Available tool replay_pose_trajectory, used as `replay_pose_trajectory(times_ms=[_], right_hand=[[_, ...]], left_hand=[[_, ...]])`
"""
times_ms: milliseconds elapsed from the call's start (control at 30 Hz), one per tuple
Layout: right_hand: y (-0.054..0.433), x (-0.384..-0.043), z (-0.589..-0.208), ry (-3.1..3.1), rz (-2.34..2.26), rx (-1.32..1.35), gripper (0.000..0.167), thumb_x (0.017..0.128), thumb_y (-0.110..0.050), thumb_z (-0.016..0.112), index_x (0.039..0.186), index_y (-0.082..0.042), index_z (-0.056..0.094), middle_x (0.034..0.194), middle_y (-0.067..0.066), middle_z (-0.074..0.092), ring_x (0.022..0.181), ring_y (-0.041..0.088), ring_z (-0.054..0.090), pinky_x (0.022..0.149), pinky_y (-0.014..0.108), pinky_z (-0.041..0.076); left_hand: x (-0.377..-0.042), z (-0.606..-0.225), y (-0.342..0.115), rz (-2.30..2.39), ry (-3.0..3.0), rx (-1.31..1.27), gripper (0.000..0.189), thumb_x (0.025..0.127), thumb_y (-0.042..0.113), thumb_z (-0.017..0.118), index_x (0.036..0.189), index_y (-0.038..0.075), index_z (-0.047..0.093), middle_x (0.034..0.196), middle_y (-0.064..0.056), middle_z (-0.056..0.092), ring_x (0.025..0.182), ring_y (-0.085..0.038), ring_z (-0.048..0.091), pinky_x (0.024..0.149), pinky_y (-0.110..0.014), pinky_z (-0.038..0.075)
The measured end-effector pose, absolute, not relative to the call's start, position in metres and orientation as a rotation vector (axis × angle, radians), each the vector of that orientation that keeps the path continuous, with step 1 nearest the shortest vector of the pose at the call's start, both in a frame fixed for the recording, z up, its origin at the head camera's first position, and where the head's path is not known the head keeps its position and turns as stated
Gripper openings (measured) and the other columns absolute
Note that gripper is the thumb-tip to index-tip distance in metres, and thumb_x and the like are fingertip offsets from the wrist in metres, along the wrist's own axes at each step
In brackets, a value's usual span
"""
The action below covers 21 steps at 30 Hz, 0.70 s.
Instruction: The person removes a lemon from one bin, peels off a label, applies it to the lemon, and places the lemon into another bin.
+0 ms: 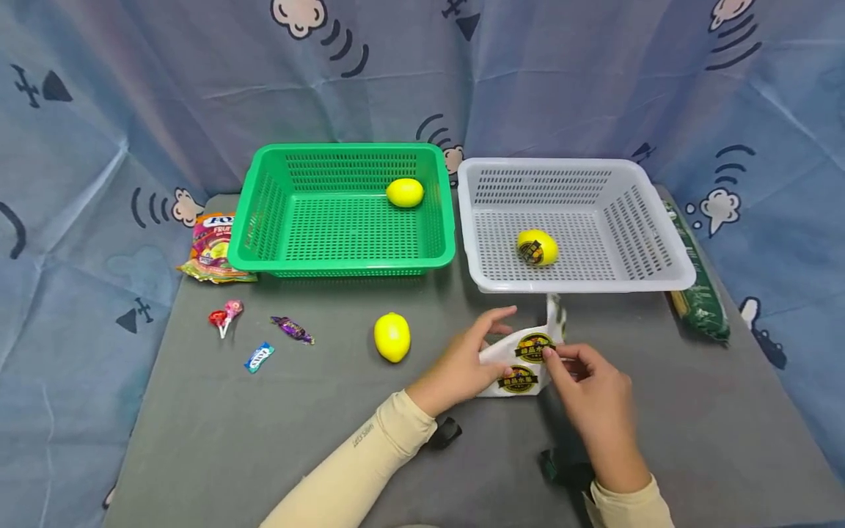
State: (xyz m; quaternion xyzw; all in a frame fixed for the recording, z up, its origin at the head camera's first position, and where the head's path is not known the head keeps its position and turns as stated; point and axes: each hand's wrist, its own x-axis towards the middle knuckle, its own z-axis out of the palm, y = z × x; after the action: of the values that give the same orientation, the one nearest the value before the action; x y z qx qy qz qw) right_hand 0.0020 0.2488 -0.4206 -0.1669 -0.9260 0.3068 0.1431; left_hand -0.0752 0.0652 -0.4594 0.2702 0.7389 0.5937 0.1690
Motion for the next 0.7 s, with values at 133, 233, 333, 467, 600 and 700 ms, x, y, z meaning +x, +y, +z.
replay_pose_trajectory(times_ms=[133, 233, 333, 467, 600, 700], right_hand=[[0.265, -0.002, -0.43, -2.688, 0.888, -0.598, 0.022, 0.098, -0.027, 0.077, 0.103, -0.006, 0.079, 0.086, 0.011, 0.077, 0.071, 0.014, 0.067, 0.057, 0.018, 0.043], [0.272, -0.002, -0.433, -2.651, 0.982, -0.683, 0.024, 0.099, -0.027, 0.075, 0.103, -0.004, 0.077, 0.094, 0.013, 0.078, 0.07, 0.003, 0.061, 0.057, 0.017, 0.042], [0.273, -0.001, -0.431, -2.632, 1.067, -0.74, 0.026, 0.099, -0.03, 0.076, 0.106, -0.005, 0.078, 0.1, 0.013, 0.078, 0.07, -0.006, 0.056, 0.059, 0.016, 0.043], [0.265, -0.003, -0.424, -2.661, 1.161, -0.761, 0.031, 0.1, -0.034, 0.076, 0.112, -0.005, 0.077, 0.101, 0.009, 0.077, 0.075, -0.006, 0.056, 0.063, 0.017, 0.045], [0.248, -0.01, -0.419, -2.657, 1.296, -0.691, 0.028, 0.101, -0.03, 0.075, 0.111, -0.004, 0.076, 0.111, 0.005, 0.076, 0.081, -0.005, 0.06, 0.068, 0.016, 0.047], [0.231, -0.015, -0.416, -2.637, 1.424, -0.601, 0.024, 0.1, -0.026, 0.076, 0.109, -0.003, 0.075, 0.113, 0.002, 0.075, 0.082, -0.002, 0.062, 0.07, 0.017, 0.048]], left_hand=[[-0.082, -0.47, 0.081, 1.507, 2.401, 0.73, 0.083, 0.09, 0.003, 0.085, 0.16, 0.018, 0.043, 0.143, -0.012, 0.059, 0.118, -0.023, 0.063, 0.096, -0.029, 0.052], [-0.08, -0.472, 0.082, 1.345, 2.635, 0.734, 0.084, 0.09, 0.016, 0.088, 0.161, 0.018, 0.043, 0.154, -0.016, 0.047, 0.131, -0.031, 0.052, 0.106, -0.036, 0.044], [-0.074, -0.465, 0.066, 1.204, 2.879, 0.747, 0.077, 0.088, 0.03, 0.09, 0.155, 0.02, 0.053, 0.16, -0.015, 0.041, 0.133, -0.033, 0.045, 0.098, -0.045, 0.04], [-0.068, -0.449, 0.025, 1.19, 3.098, 0.654, 0.056, 0.086, 0.032, 0.091, 0.137, 0.019, 0.07, 0.156, -0.015, 0.047, 0.129, -0.034, 0.046, 0.092, -0.052, 0.038], [-0.068, -0.44, -0.017, 1.211, 3.096, 0.375, 0.058, 0.083, 0.031, 0.093, 0.134, 0.016, 0.072, 0.152, -0.02, 0.051, 0.125, -0.041, 0.048, 0.095, -0.059, 0.039], [-0.07, -0.442, -0.037, 1.151, 3.009, 0.224, 0.064, 0.082, 0.032, 0.094, 0.14, 0.017, 0.07, 0.146, -0.024, 0.054, 0.123, -0.045, 0.049, 0.095, -0.06, 0.041]])
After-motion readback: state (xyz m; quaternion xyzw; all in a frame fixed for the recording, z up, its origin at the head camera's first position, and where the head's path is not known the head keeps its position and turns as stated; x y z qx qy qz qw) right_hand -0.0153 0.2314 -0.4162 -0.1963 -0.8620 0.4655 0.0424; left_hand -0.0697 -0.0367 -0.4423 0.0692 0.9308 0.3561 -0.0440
